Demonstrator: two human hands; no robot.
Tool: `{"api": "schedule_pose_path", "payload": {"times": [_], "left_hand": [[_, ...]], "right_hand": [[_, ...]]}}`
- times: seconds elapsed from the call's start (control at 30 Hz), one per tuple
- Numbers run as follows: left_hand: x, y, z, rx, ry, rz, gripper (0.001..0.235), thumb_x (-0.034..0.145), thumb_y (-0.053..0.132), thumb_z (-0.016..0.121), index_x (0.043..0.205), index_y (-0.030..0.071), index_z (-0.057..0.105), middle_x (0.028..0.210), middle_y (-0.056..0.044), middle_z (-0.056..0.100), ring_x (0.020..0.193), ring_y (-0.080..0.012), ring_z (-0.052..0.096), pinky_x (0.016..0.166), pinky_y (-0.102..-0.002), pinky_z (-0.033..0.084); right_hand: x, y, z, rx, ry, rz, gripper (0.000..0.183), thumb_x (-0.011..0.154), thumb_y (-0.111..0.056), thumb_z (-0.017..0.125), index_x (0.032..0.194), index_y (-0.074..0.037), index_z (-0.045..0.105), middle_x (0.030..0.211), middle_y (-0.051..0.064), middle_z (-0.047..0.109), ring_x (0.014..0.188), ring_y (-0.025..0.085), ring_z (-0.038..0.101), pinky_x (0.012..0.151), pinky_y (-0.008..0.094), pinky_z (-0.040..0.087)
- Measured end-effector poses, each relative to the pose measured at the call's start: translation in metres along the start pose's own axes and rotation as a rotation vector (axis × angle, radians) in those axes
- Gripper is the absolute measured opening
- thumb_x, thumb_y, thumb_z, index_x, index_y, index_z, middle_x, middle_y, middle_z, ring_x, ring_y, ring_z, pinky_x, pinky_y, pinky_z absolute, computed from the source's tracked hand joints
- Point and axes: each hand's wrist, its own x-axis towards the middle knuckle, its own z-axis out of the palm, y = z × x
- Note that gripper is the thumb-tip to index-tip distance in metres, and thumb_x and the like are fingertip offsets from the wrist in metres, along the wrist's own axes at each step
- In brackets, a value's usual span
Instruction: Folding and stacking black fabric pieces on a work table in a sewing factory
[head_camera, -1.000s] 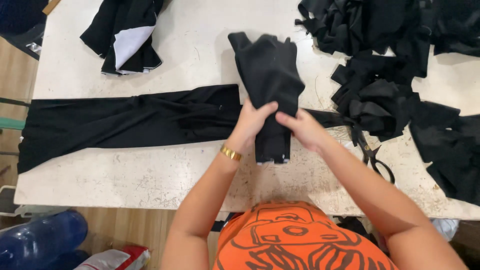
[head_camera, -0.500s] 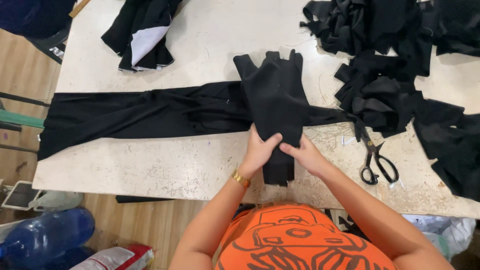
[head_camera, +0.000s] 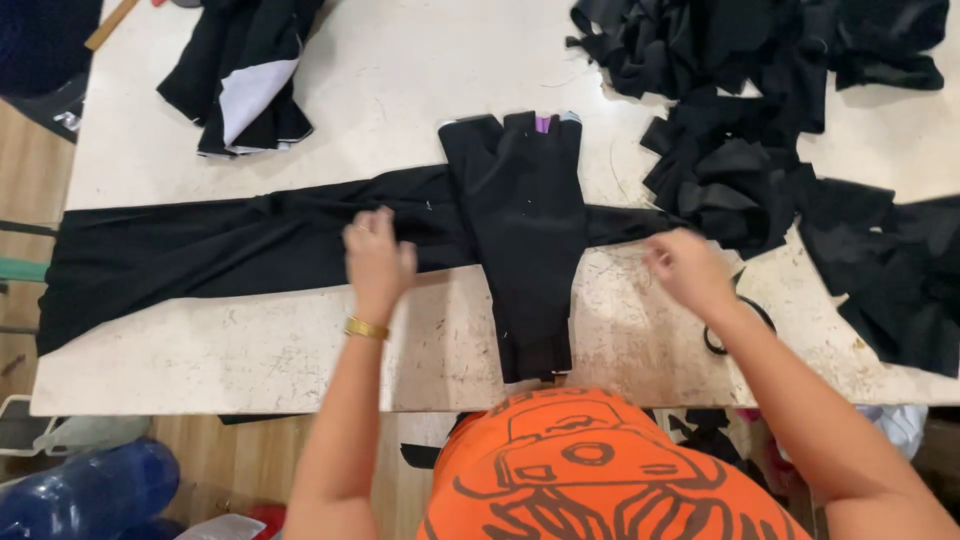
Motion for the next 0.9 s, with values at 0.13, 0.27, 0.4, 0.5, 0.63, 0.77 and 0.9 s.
{"api": "schedule_pose_path", "payload": {"times": [0.13, 0.27, 0.4, 0.5, 0.63, 0.77, 0.9], "left_hand": [[0.02, -0.066, 0.014, 0.11, 0.109, 0.177, 0.063, 0.064, -0.002, 0.063, 0.126, -0.001, 0.052, 0.116, -0.023, 0.053, 0.113, -0.0391, 0.048, 0.102, -0.046, 0.035], [0.03, -0.12, 0.061, 0.217, -0.085, 0.07, 0.05, 0.066, 0.016, 0.059, 0.115, 0.022, 0.057, 0.104, -0.005, 0.056, 0.113, -0.0291, 0.044, 0.104, -0.052, 0.03], [0.042, -0.133, 0.04, 0.255, 0.018, 0.1, 0.023, 0.058, 0.036, 0.073, 0.079, 0.026, 0.07, 0.087, 0.004, 0.059, 0.098, -0.0199, 0.051, 0.104, -0.043, 0.034], [0.05, -0.122, -0.003, 0.095, -0.175, 0.034, 0.031, 0.065, 0.04, 0.073, 0.085, 0.016, 0.071, 0.084, -0.005, 0.066, 0.1, -0.0262, 0.058, 0.109, -0.047, 0.027], [0.062, -0.045, -0.097, -0.265, -0.351, -0.196, 0.026, 0.07, 0.024, 0.076, 0.09, 0.009, 0.07, 0.078, -0.012, 0.065, 0.078, -0.0315, 0.064, 0.073, -0.045, 0.05], [0.075, 0.007, -0.117, -0.949, -0.411, -0.269, 0.037, 0.079, 0.013, 0.069, 0.113, 0.005, 0.058, 0.086, -0.015, 0.061, 0.073, -0.0219, 0.061, 0.058, -0.032, 0.058], [0.087, 0.092, -0.126, -1.186, -0.54, 0.064, 0.026, 0.08, 0.013, 0.063, 0.104, 0.004, 0.061, 0.101, -0.016, 0.062, 0.07, -0.0161, 0.06, 0.057, -0.027, 0.059]], "right_hand": [[-0.004, 0.044, 0.006, -0.506, 0.169, 0.023, 0.018, 0.085, -0.039, 0.063, 0.096, -0.025, 0.066, 0.085, -0.008, 0.058, 0.082, 0.011, 0.063, 0.073, 0.023, 0.052], [-0.009, 0.06, 0.028, -0.63, 0.231, 0.116, 0.026, 0.078, -0.042, 0.067, 0.09, -0.02, 0.063, 0.08, -0.003, 0.054, 0.073, 0.016, 0.062, 0.062, 0.027, 0.052], [-0.009, 0.067, 0.018, -0.499, 0.302, 0.118, 0.016, 0.08, -0.035, 0.069, 0.09, -0.024, 0.063, 0.085, -0.005, 0.053, 0.081, 0.017, 0.062, 0.07, 0.028, 0.051], [0.004, 0.071, -0.001, -0.138, 0.335, 0.116, 0.006, 0.085, -0.019, 0.068, 0.088, -0.016, 0.064, 0.085, 0.003, 0.057, 0.087, 0.025, 0.061, 0.08, 0.033, 0.05], [0.027, 0.016, -0.047, 0.439, 0.273, 0.291, 0.007, 0.092, -0.011, 0.064, 0.097, -0.013, 0.06, 0.098, 0.002, 0.066, 0.091, 0.018, 0.062, 0.077, 0.029, 0.047], [0.058, -0.056, -0.069, 1.099, 0.187, 0.331, 0.003, 0.098, -0.011, 0.048, 0.1, -0.012, 0.048, 0.105, 0.002, 0.062, 0.096, 0.008, 0.059, 0.086, 0.022, 0.048], [0.089, -0.098, -0.039, 1.135, -0.007, -0.008, 0.006, 0.097, -0.007, 0.041, 0.103, -0.007, 0.042, 0.072, 0.006, 0.054, 0.076, 0.018, 0.059, 0.079, 0.026, 0.042]]}}
